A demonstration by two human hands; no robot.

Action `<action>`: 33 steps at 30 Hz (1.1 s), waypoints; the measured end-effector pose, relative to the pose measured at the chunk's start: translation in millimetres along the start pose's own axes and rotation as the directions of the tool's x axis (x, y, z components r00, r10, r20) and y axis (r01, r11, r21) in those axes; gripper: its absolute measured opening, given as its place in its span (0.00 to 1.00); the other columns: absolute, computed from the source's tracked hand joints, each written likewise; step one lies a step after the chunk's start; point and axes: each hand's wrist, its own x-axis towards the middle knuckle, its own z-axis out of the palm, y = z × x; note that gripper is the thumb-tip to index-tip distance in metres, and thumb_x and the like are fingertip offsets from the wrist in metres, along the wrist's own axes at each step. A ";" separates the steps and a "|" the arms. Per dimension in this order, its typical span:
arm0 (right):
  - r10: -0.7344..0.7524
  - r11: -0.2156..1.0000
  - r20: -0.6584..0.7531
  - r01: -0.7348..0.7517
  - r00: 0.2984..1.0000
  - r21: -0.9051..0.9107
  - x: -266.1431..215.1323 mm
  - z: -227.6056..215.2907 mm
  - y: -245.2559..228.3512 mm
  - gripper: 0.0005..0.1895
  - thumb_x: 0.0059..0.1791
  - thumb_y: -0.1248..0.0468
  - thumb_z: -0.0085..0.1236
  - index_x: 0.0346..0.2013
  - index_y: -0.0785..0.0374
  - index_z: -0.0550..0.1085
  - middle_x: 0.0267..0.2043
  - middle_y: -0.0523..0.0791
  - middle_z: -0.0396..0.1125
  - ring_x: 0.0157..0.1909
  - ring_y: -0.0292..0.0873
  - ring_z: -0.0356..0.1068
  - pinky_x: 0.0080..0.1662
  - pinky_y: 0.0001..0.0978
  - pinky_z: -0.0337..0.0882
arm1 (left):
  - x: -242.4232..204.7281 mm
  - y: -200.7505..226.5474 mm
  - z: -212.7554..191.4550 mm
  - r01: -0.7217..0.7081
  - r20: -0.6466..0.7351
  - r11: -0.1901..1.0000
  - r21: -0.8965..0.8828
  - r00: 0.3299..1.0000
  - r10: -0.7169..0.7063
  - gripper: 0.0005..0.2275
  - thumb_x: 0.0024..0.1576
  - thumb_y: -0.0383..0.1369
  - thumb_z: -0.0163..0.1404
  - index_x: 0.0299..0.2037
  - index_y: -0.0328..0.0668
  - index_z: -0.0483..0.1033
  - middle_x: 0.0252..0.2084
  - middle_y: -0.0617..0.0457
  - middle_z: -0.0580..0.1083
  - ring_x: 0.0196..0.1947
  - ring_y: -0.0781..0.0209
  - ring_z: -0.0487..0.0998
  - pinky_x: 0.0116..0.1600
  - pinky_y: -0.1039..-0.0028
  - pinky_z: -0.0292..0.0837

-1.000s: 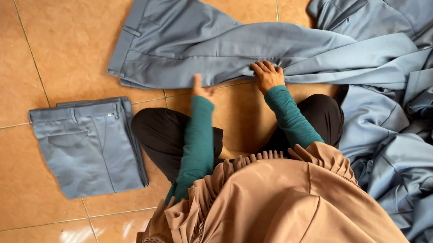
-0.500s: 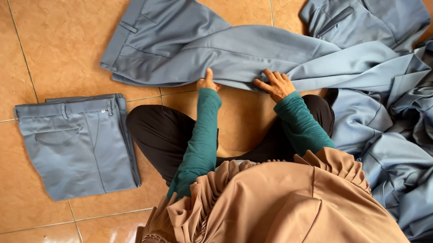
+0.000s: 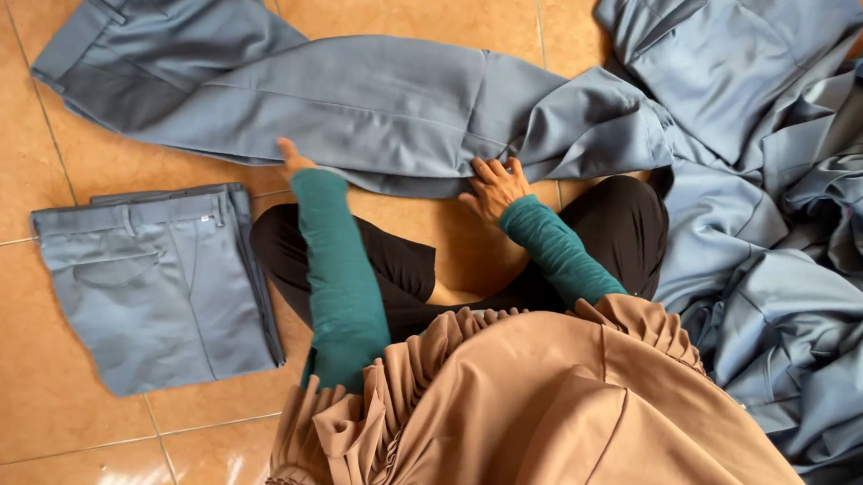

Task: Folding blue fabric pants into neat squares and stacking them on the floor.

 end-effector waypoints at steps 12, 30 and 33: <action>-0.127 0.986 -0.313 0.086 0.941 -0.141 30.2 -24.8 2.2 0.11 0.48 0.64 0.52 0.20 0.51 0.68 0.36 0.41 0.57 0.32 0.43 0.57 0.41 0.41 0.59 | -155.1 -149.6 32.0 0.264 0.482 0.912 0.313 0.783 -0.392 0.38 0.52 0.59 0.57 0.62 0.37 0.64 0.41 0.42 0.76 0.37 0.49 0.85 0.36 0.63 0.79; 0.147 0.908 -0.576 -0.341 0.804 -0.245 61.9 -230.8 123.0 0.06 0.48 0.70 0.71 0.30 0.58 0.80 0.40 0.38 0.74 0.38 0.38 0.69 0.65 0.43 0.57 | -180.7 62.9 92.2 -0.326 0.391 0.815 -0.480 0.752 0.531 0.21 0.41 0.43 0.67 0.22 0.31 0.71 0.28 0.41 0.75 0.27 0.55 0.76 0.35 0.69 0.79; 0.159 0.942 -0.598 -0.303 0.785 -0.148 49.5 -242.6 97.8 0.10 0.45 0.73 0.65 0.24 0.65 0.71 0.45 0.44 0.78 0.45 0.46 0.71 0.65 0.49 0.57 | -222.7 78.5 33.6 -0.382 0.220 0.850 -0.364 0.851 0.477 0.24 0.43 0.49 0.60 0.32 0.31 0.72 0.37 0.46 0.70 0.38 0.60 0.70 0.48 0.74 0.69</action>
